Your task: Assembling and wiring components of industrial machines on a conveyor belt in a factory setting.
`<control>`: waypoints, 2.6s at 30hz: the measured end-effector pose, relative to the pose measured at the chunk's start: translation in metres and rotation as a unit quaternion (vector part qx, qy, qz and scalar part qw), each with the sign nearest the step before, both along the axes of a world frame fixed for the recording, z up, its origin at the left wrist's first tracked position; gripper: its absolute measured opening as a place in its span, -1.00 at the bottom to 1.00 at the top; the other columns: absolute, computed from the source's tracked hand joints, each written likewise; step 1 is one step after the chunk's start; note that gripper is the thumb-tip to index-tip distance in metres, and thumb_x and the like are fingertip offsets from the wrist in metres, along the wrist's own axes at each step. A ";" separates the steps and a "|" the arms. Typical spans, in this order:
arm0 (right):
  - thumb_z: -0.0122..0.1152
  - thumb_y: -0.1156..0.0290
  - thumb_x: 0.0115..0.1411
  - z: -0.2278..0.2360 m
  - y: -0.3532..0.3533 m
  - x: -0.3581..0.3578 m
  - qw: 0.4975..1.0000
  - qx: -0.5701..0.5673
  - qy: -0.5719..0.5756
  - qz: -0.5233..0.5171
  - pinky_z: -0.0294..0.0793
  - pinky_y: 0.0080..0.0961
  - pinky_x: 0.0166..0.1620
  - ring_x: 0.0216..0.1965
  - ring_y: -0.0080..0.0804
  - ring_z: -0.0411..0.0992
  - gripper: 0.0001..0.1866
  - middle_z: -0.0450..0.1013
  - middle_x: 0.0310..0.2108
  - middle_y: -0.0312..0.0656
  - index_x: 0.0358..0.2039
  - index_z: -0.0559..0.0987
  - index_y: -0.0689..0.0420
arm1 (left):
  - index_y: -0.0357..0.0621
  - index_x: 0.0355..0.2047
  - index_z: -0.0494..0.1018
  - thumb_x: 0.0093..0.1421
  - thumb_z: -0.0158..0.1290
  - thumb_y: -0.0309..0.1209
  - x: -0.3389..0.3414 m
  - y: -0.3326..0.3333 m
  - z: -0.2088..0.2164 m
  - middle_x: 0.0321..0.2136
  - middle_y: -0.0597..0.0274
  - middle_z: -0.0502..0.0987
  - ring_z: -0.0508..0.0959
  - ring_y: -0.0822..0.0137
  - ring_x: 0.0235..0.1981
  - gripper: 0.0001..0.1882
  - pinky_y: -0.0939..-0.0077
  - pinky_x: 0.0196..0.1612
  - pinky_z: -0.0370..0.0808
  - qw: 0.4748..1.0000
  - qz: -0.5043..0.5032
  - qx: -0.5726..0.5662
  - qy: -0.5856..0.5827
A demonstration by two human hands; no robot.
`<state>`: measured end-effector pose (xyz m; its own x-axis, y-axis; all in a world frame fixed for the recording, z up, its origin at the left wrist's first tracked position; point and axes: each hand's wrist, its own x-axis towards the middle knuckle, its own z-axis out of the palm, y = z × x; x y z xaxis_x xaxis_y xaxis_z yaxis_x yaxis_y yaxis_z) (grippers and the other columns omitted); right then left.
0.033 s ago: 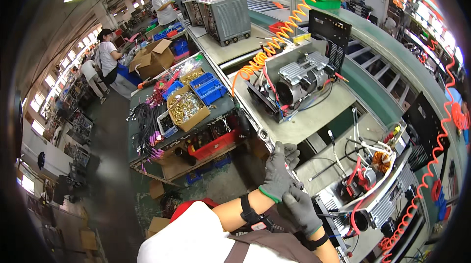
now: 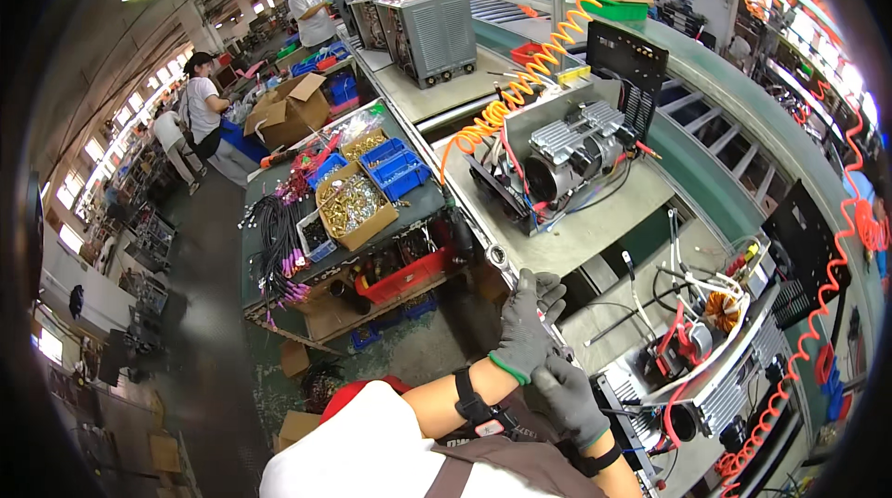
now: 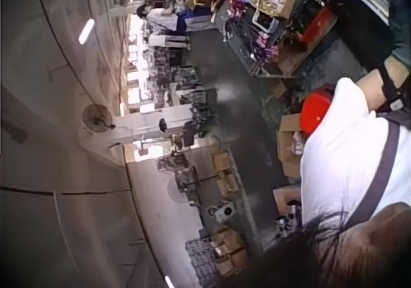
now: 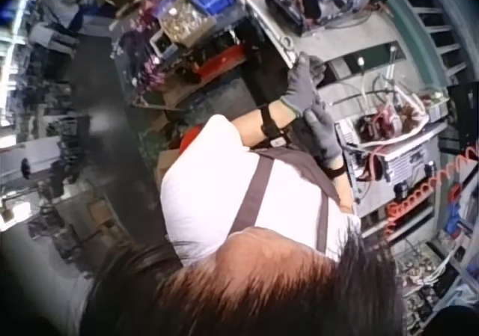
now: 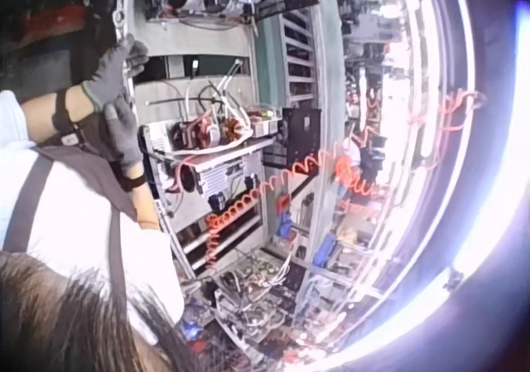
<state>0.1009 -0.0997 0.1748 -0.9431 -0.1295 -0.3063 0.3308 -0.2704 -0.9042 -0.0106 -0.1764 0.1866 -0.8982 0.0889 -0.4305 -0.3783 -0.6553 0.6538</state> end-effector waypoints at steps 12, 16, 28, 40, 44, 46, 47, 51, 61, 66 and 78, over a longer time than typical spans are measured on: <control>0.01 0.43 0.21 -0.016 -0.052 -0.075 0.978 0.132 0.031 0.155 0.39 -0.63 -0.27 -0.41 -0.60 0.34 -0.80 0.40 -0.41 -0.30 -0.18 0.47 0.21 | -0.13 -0.38 0.53 0.20 0.03 -0.19 -0.146 -0.164 -0.108 -0.55 0.35 0.50 0.44 0.49 -0.49 -0.74 0.56 -0.41 0.33 0.943 0.204 -0.252 0.068; -0.04 0.60 0.16 -0.040 -0.035 -0.089 0.988 -0.063 -0.137 0.021 0.40 -0.66 -0.32 -0.41 -0.54 0.39 -0.74 0.43 -0.35 -0.21 -0.11 0.43 0.27 | -0.14 -0.57 0.51 0.07 0.14 -0.31 -0.180 -0.317 -0.143 -0.61 0.43 0.49 0.40 0.50 -0.58 -0.82 0.44 -0.47 0.37 0.826 0.391 -0.404 0.043; 0.15 0.51 0.14 -0.072 -0.043 -0.136 0.971 0.083 -0.116 -0.195 0.40 -0.72 -0.48 -0.53 -0.60 0.39 -0.79 0.46 -0.45 -0.25 -0.20 0.49 0.27 | -0.17 -0.35 0.54 0.01 0.16 -0.19 -0.211 -0.521 -0.113 -0.41 0.01 0.59 0.59 0.02 -0.32 -0.69 0.21 -0.26 0.47 0.660 0.174 -0.680 -0.268; 0.03 0.52 0.21 -0.061 -0.076 -0.185 0.982 0.059 -0.097 -0.152 0.48 -0.64 -0.32 -0.40 -0.50 0.46 -0.69 0.46 -0.39 -0.21 -0.03 0.39 0.30 | -0.35 -0.51 0.51 -0.10 0.09 -0.31 -0.220 -0.569 -0.114 -0.53 0.00 0.56 0.56 0.22 -0.54 -0.72 0.35 -0.40 0.46 0.746 0.211 -0.610 -0.167; 0.02 0.53 0.21 -0.057 -0.082 -0.190 0.982 0.016 -0.110 -0.150 0.47 -0.62 -0.35 -0.42 -0.47 0.45 -0.70 0.46 -0.40 -0.15 -0.03 0.39 0.29 | -0.24 -0.45 0.48 0.05 0.06 -0.36 -0.196 -0.529 -0.076 -0.62 0.24 0.50 0.38 0.43 -0.73 -0.83 0.47 -0.63 0.33 0.828 0.248 -0.503 -0.009; 0.06 0.53 0.20 -0.059 -0.085 -0.193 0.982 0.029 -0.093 -0.159 0.46 -0.62 -0.36 -0.41 -0.48 0.45 -0.70 0.46 -0.39 -0.15 -0.04 0.39 0.29 | -0.22 -0.38 0.47 0.11 0.04 -0.37 -0.179 -0.496 -0.052 -0.60 0.26 0.50 0.34 0.49 -0.75 -0.84 0.56 -0.67 0.27 0.886 0.226 -0.405 0.014; 0.09 0.53 0.19 -0.059 -0.085 -0.195 0.984 0.050 -0.081 -0.148 0.46 -0.62 -0.36 -0.42 -0.49 0.45 -0.71 0.46 -0.39 -0.16 -0.07 0.41 0.29 | -0.20 -0.31 0.45 0.17 0.02 -0.38 -0.171 -0.477 -0.040 -0.58 0.28 0.49 0.29 0.56 -0.76 -0.84 0.66 -0.71 0.21 0.936 0.189 -0.297 0.007; 0.16 0.48 0.16 -0.051 -0.082 -0.203 0.978 0.169 -0.085 -0.086 0.47 -0.61 -0.27 -0.36 -0.55 0.44 -0.76 0.47 -0.34 -0.19 -0.16 0.47 0.26 | -0.18 -0.22 0.40 0.18 0.05 -0.38 -0.155 -0.385 -0.007 -0.46 0.20 0.53 0.24 0.63 -0.77 -0.80 0.77 -0.75 0.13 0.976 0.097 -0.144 0.132; 0.18 0.46 0.16 0.018 -0.082 -0.156 0.938 0.250 0.205 -0.127 0.42 -0.54 -0.06 -0.16 -0.49 0.45 -0.72 0.50 -0.22 -0.16 -0.10 0.50 0.16 | -0.19 -0.42 0.47 -0.07 0.30 -0.49 -0.134 -0.202 0.014 -0.58 0.37 0.47 0.39 0.58 -0.63 -0.77 0.72 -0.57 0.29 0.933 -0.181 -0.247 0.187; 0.23 0.47 0.09 0.015 -0.057 -0.125 0.838 0.401 0.341 -0.144 0.49 -0.42 -0.23 -0.29 -0.20 0.50 -0.72 0.49 -0.29 -0.09 -0.14 0.51 0.14 | -0.20 -0.41 0.47 -0.09 0.29 -0.53 -0.104 -0.138 0.006 -0.52 0.35 0.50 0.46 0.55 -0.50 -0.77 0.66 -0.41 0.40 0.891 -0.218 -0.281 0.282; 0.17 0.39 0.10 -0.015 0.006 -0.001 0.808 0.519 0.144 -0.240 0.44 -0.29 -0.20 -0.24 -0.09 0.42 -0.69 0.44 -0.27 -0.09 -0.11 0.49 0.10 | -0.22 -0.40 0.48 -0.04 0.29 -0.48 -0.030 -0.028 -0.031 -0.55 0.39 0.47 0.42 0.56 -0.52 -0.77 0.69 -0.43 0.35 0.778 -0.377 -0.289 0.412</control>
